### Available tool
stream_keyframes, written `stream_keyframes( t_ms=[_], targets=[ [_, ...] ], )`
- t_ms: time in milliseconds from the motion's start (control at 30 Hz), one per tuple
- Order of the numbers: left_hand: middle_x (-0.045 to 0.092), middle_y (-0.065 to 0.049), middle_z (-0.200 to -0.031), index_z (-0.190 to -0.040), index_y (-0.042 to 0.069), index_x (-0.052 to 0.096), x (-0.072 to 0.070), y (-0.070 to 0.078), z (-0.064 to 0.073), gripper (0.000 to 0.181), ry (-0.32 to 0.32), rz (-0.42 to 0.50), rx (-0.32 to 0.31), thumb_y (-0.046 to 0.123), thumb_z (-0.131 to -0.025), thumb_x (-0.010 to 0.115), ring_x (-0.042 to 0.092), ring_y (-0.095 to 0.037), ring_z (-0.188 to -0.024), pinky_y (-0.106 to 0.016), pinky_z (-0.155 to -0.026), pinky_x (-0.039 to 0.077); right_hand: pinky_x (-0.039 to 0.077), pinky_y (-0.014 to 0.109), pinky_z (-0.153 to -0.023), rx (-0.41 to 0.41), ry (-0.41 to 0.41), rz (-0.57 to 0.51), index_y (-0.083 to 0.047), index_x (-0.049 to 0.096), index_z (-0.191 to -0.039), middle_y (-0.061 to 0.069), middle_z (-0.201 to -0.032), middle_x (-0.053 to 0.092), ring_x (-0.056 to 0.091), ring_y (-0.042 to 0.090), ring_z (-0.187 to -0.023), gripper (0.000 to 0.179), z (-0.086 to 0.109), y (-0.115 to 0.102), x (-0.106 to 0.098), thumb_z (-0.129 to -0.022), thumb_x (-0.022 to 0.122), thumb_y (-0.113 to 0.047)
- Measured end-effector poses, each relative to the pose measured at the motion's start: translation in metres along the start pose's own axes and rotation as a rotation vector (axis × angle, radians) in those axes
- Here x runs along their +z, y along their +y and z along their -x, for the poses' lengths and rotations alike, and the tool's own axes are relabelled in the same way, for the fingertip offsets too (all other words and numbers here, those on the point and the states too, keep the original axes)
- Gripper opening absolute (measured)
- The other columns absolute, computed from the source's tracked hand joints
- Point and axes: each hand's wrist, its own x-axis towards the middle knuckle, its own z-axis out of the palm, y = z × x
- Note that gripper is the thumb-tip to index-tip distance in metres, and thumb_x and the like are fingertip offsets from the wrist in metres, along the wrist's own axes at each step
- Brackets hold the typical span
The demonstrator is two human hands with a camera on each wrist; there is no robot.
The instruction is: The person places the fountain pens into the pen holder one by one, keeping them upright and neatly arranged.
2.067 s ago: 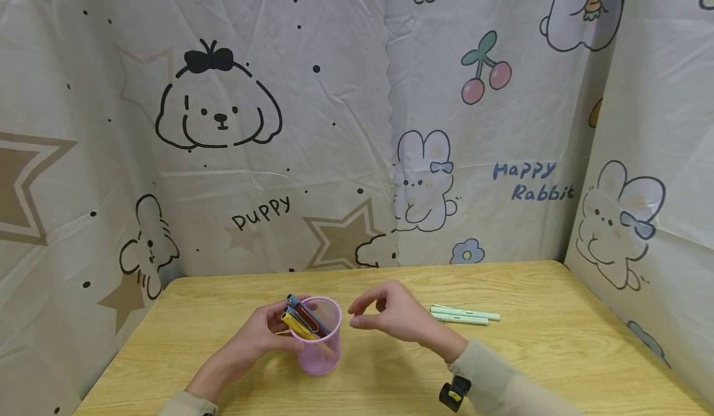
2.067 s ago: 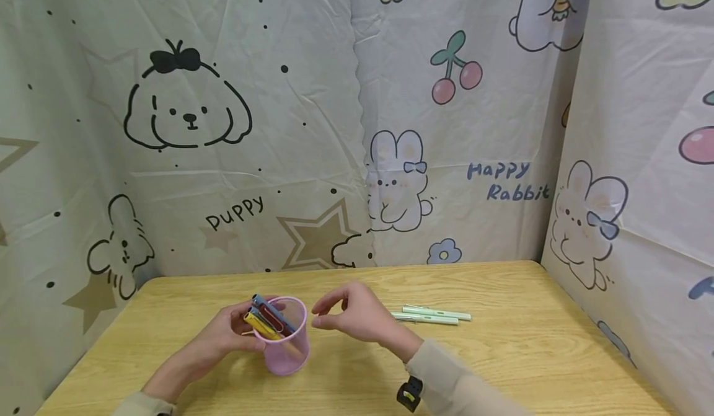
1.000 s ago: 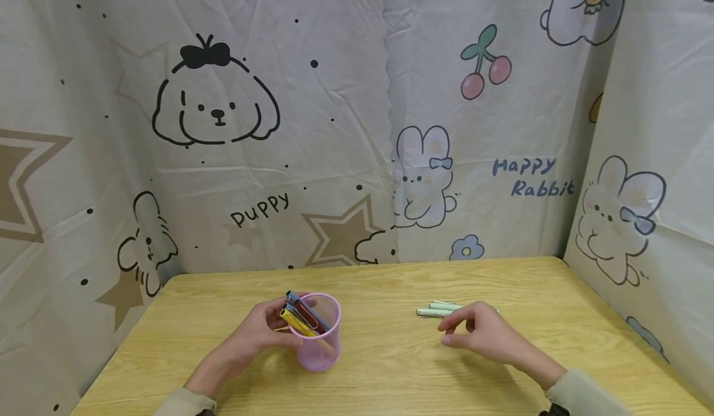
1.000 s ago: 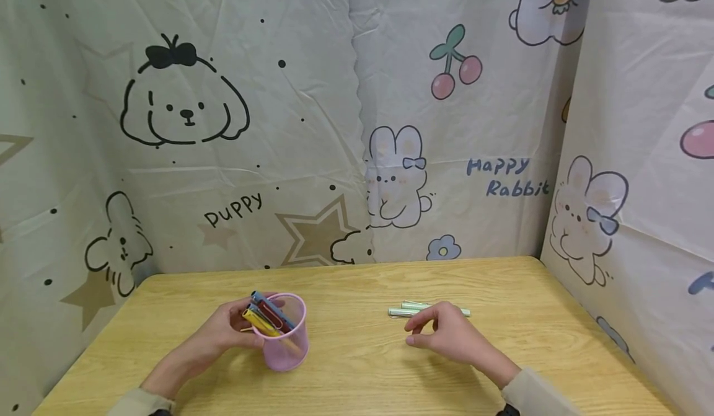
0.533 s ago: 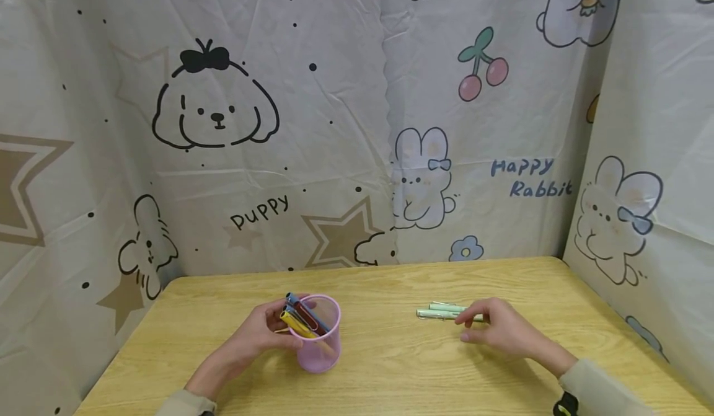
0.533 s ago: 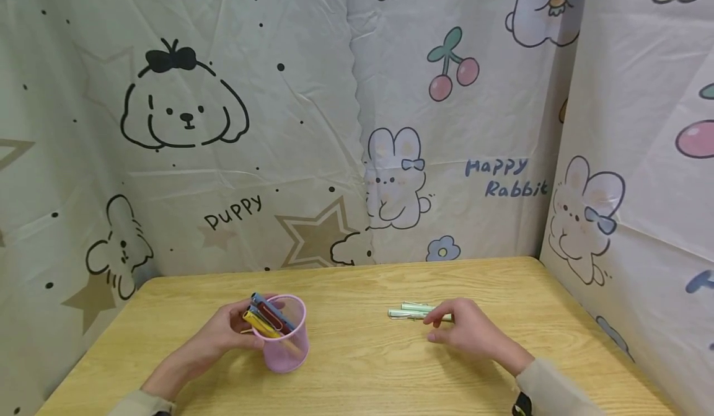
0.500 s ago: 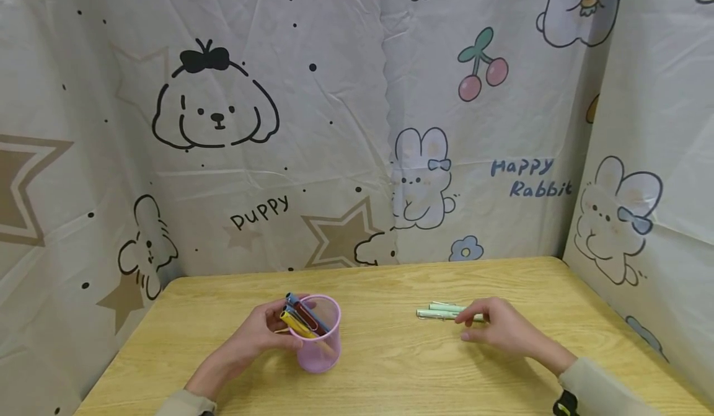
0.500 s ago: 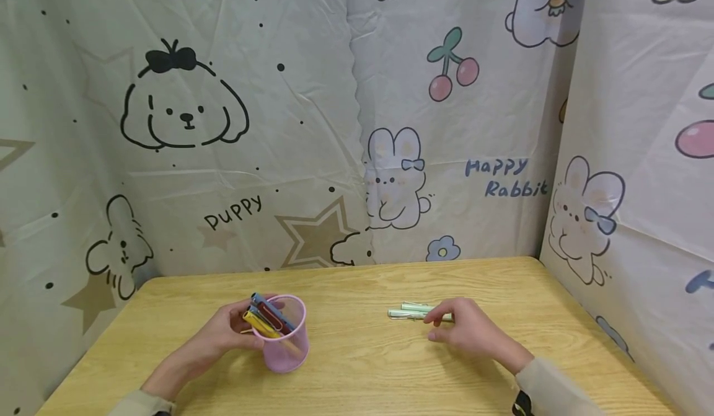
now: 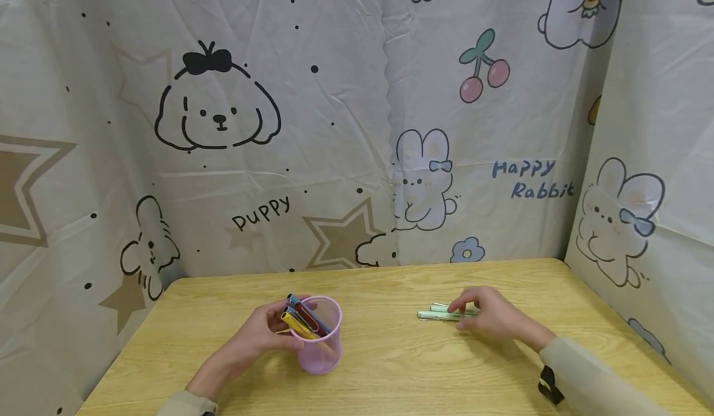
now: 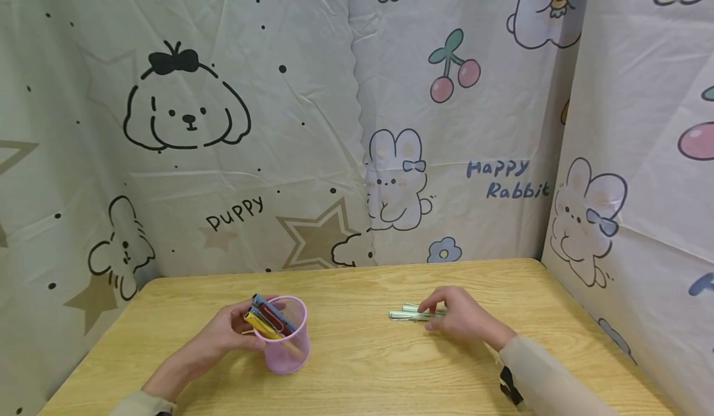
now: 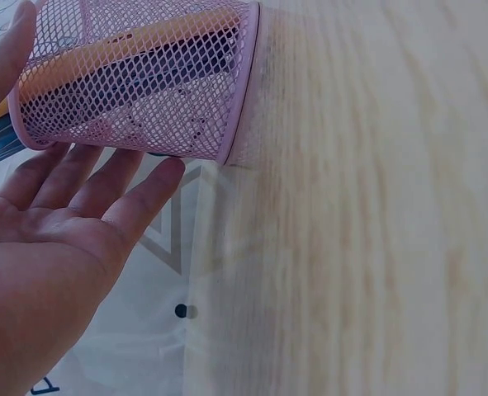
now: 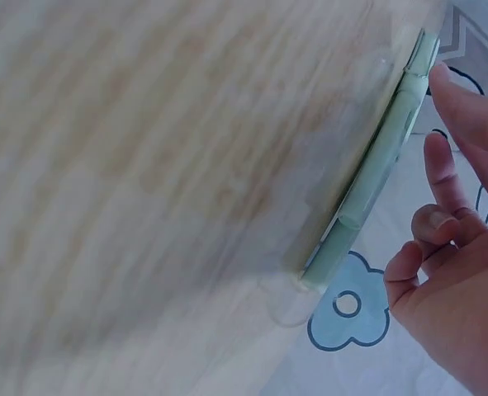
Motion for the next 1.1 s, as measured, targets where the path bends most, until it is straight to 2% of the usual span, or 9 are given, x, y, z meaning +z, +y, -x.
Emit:
stream_keyframes(
  t_ms=[100,233,333,467,700,833,1100],
  targets=[
    [0.056,-0.021,-0.151,-0.154,-0.003,0.048,0.0,0.0,0.0,0.076,-0.004,0.004,-0.004,0.004,-0.089,0.085,0.066,-0.026,-0.117,-0.031,-0.094,0.055,0.043,0.036,-0.079,0.013,-0.02,-0.001,-0.017,0.083,-0.105,-0.008,-0.092,0.067,0.058,0.02,-0.09,0.025,-0.005,0.002,0.0,-0.082,0.091,-0.011],
    [0.063,-0.021,-0.141,-0.154,-0.004,0.048,0.001,0.001,0.002,0.076,0.0,0.0,-0.011,0.005,-0.088,0.085,0.068,-0.028,-0.112,-0.033,-0.093,0.056,0.041,0.033,-0.077,0.033,-0.037,-0.001,-0.018,0.084,-0.103,-0.007,-0.092,0.066,0.055,0.02,-0.089,0.025,-0.009,0.005,0.001,-0.08,0.092,-0.012],
    [0.062,-0.022,-0.142,-0.154,-0.003,0.048,0.001,0.001,0.003,0.076,-0.002,-0.008,-0.006,0.007,-0.088,0.085,0.068,-0.029,-0.111,-0.033,-0.093,0.056,0.04,0.032,-0.077,0.036,-0.043,0.001,-0.019,0.085,-0.1,-0.007,-0.091,0.065,0.054,0.019,-0.088,0.022,-0.012,0.008,0.002,-0.08,0.092,-0.013],
    [0.055,-0.024,-0.151,-0.155,-0.002,0.047,0.001,0.001,0.003,0.076,-0.008,-0.007,-0.003,0.007,-0.089,0.084,0.067,-0.029,-0.114,-0.033,-0.094,0.055,0.041,0.034,-0.078,0.037,-0.042,-0.01,-0.019,0.085,-0.098,-0.006,-0.091,0.065,0.055,0.019,-0.088,0.02,-0.016,0.01,0.003,-0.08,0.093,-0.013],
    [0.061,-0.02,-0.145,-0.155,-0.001,0.048,0.0,0.001,0.002,0.076,0.004,-0.009,-0.02,0.007,-0.089,0.085,0.066,-0.027,-0.116,-0.033,-0.094,0.056,0.039,0.034,-0.078,0.02,-0.039,-0.026,-0.017,0.085,-0.096,-0.005,-0.089,0.067,0.055,0.02,-0.088,0.019,-0.02,0.009,0.003,-0.078,0.094,-0.015],
    [0.055,-0.023,-0.151,-0.155,-0.001,0.048,0.0,0.001,0.002,0.076,-0.011,-0.01,0.001,0.006,-0.089,0.084,0.067,-0.03,-0.115,-0.033,-0.095,0.055,0.04,0.033,-0.077,0.004,-0.048,-0.035,-0.014,0.085,-0.096,-0.003,-0.089,0.068,0.057,0.02,-0.087,0.02,-0.021,0.011,0.002,-0.078,0.094,-0.016],
    [0.056,-0.021,-0.151,-0.153,-0.004,0.049,0.001,0.001,0.0,0.072,0.002,-0.013,-0.006,0.005,-0.09,0.084,0.066,-0.026,-0.115,-0.03,-0.09,0.056,0.041,0.032,-0.077,0.014,-0.067,-0.082,-0.012,0.085,-0.097,-0.001,-0.091,0.069,0.057,0.022,-0.087,0.019,-0.021,0.013,0.001,-0.079,0.093,-0.014]
  ],
)
